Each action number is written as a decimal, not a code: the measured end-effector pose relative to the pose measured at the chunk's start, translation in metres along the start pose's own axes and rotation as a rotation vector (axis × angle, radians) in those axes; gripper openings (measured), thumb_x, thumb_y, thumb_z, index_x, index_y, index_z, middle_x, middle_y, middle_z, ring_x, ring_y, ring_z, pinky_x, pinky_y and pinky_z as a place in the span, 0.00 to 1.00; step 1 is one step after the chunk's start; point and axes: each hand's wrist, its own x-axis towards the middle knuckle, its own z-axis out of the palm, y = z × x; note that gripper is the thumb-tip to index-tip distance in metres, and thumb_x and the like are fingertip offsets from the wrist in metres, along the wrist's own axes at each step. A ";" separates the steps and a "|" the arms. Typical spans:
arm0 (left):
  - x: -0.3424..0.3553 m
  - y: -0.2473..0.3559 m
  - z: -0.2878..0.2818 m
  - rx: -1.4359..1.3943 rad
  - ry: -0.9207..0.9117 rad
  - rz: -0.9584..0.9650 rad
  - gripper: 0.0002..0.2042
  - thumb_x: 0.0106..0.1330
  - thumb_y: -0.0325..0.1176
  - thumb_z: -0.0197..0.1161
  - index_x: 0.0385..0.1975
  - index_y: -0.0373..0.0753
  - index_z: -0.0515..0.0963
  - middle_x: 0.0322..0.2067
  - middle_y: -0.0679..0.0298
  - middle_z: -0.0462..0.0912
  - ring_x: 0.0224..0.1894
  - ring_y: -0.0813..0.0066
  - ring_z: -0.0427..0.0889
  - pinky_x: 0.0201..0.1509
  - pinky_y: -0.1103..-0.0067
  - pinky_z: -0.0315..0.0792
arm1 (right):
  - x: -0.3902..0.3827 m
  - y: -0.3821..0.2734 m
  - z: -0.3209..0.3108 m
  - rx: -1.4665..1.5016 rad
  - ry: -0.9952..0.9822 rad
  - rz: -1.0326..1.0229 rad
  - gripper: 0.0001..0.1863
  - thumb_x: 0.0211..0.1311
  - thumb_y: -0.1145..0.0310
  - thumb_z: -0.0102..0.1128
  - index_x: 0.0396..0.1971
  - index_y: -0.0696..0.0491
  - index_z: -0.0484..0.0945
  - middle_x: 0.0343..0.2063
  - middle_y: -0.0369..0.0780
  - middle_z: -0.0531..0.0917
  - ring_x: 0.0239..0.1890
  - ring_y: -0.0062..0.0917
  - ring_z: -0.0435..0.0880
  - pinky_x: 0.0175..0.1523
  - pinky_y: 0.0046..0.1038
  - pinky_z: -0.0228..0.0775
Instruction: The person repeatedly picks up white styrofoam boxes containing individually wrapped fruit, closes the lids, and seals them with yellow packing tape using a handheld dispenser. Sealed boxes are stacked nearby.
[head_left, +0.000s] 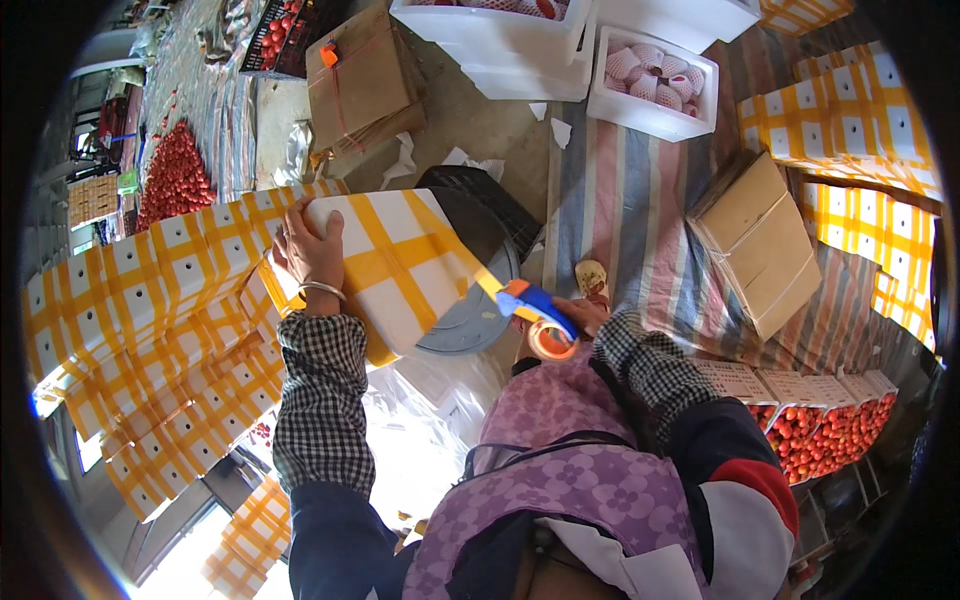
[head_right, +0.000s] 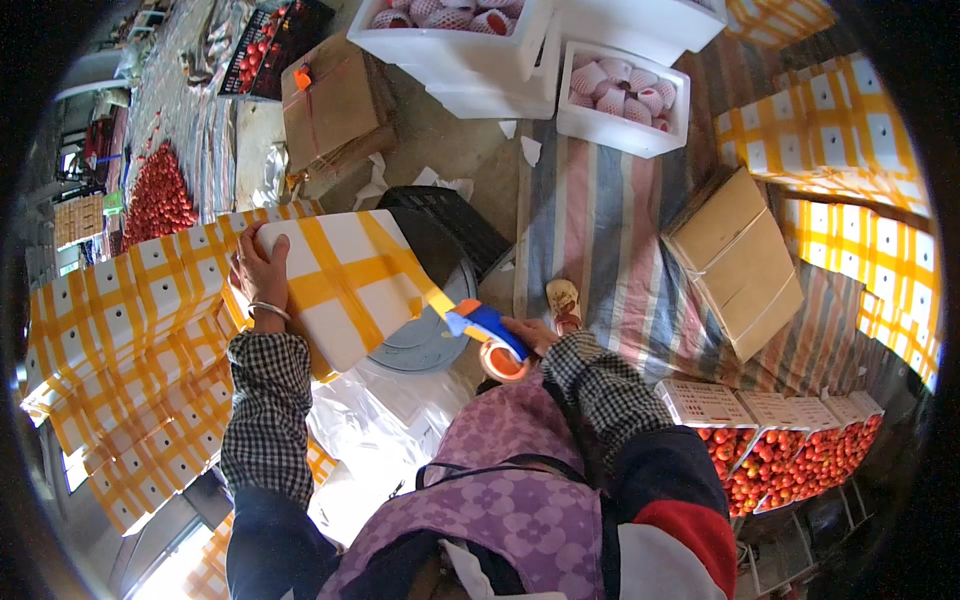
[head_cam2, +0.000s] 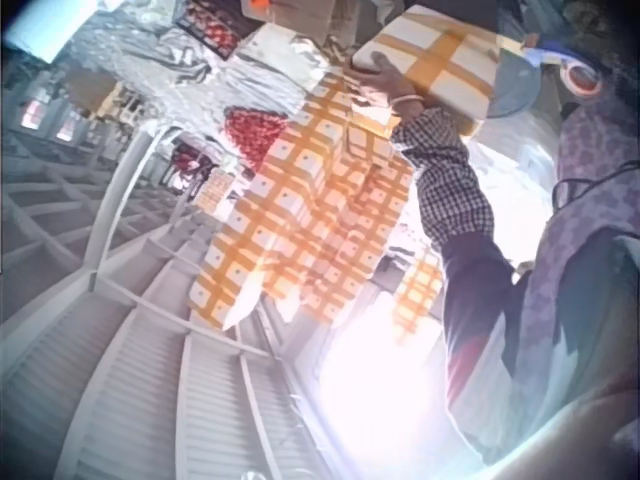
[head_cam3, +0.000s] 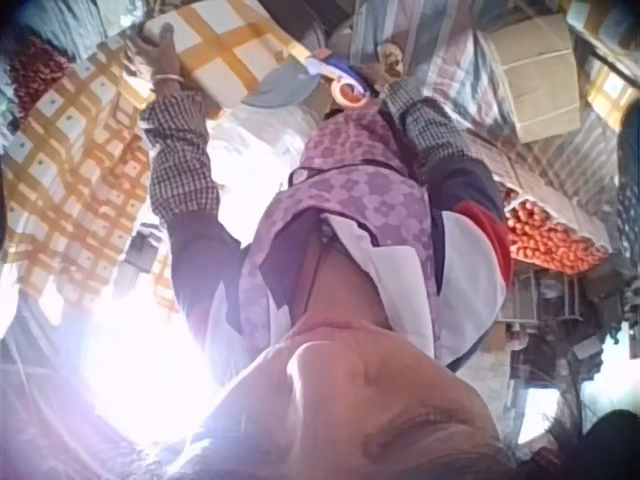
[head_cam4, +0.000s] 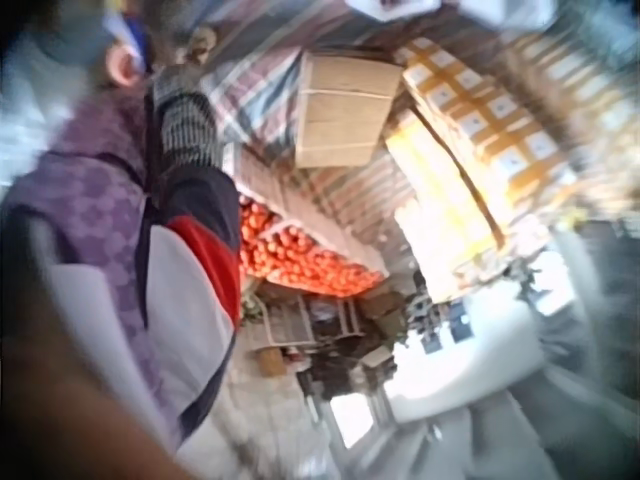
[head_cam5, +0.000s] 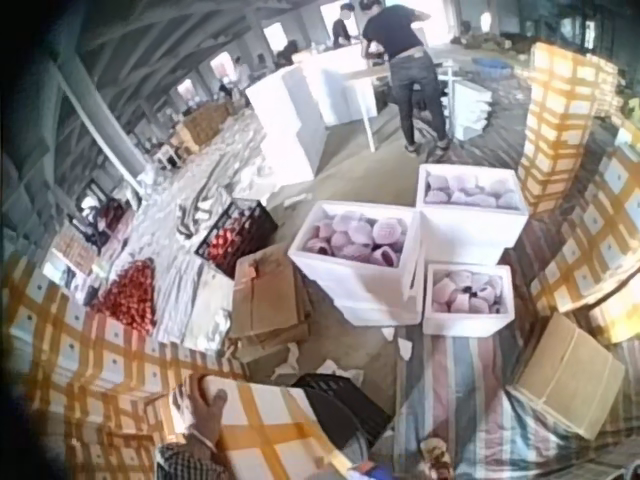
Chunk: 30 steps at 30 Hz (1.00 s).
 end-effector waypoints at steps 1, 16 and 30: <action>0.000 -0.002 0.003 0.005 -0.001 -0.018 0.22 0.47 0.43 0.60 0.44 0.49 0.69 0.43 0.66 0.73 0.51 0.65 0.64 0.59 0.67 0.46 | 0.005 -0.007 0.019 -0.020 0.035 0.017 0.28 0.55 0.48 0.52 0.40 0.61 0.75 0.29 0.42 0.80 0.30 0.21 0.78 0.38 0.21 0.69; 0.001 -0.005 0.005 0.055 0.015 -0.157 0.23 0.49 0.45 0.57 0.46 0.47 0.68 0.47 0.65 0.70 0.55 0.64 0.61 0.60 0.65 0.44 | 0.078 -0.066 0.084 -0.508 -0.016 0.020 0.34 0.46 0.42 0.58 0.37 0.63 0.75 0.33 0.46 0.80 0.33 0.29 0.80 0.39 0.25 0.70; 0.008 -0.002 0.000 0.042 0.064 -0.141 0.21 0.49 0.42 0.58 0.45 0.47 0.68 0.45 0.65 0.71 0.55 0.66 0.62 0.60 0.66 0.44 | 0.041 -0.418 -0.071 -1.495 1.412 -0.896 0.19 0.56 0.61 0.49 0.46 0.54 0.66 0.39 0.48 0.76 0.43 0.39 0.74 0.47 0.37 0.64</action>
